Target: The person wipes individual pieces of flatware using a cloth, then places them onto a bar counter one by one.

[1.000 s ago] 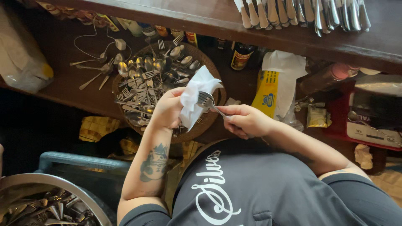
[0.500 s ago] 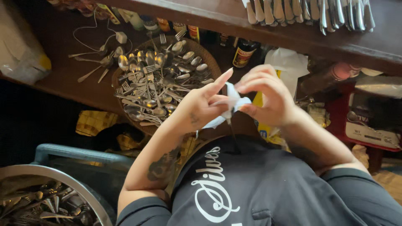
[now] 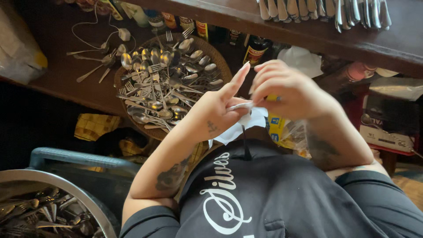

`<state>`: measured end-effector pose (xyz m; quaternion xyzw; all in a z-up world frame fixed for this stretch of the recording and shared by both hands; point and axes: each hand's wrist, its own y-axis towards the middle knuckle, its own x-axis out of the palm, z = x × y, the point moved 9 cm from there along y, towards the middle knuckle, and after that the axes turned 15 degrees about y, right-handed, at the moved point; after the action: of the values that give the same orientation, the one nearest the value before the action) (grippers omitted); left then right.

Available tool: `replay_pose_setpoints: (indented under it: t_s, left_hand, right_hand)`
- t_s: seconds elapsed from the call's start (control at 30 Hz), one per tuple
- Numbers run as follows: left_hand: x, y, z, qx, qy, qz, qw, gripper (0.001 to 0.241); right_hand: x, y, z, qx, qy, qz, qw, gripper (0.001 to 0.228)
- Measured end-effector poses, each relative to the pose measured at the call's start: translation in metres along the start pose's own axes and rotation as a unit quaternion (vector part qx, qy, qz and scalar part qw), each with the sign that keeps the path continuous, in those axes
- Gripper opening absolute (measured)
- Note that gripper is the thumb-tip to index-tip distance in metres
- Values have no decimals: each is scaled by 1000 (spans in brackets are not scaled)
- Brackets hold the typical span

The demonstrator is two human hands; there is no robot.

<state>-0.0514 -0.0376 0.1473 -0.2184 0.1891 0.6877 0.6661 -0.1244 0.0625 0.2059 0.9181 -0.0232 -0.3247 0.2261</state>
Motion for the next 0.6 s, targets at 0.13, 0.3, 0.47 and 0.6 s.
replay_pose_setpoints:
  t_s: [0.13, 0.3, 0.47, 0.6]
  left_hand:
    - [-1, -3, -3, -18, 8, 17, 1000, 90]
    - [4, -3, 5, 38, 52, 30, 997, 86]
    - [2, -6, 8, 54, 48, 43, 996, 83]
    - [4, -5, 7, 32, 77, 36, 996, 82]
  right_hand:
    - [-36, -11, 0, 18, 46, 102, 994, 21]
    - [-4, -5, -6, -7, -7, 14, 1000, 18]
    - [-39, -25, 6, 61, 62, 135, 987, 18]
    - [-17, -26, 10, 112, -5, 146, 983, 32]
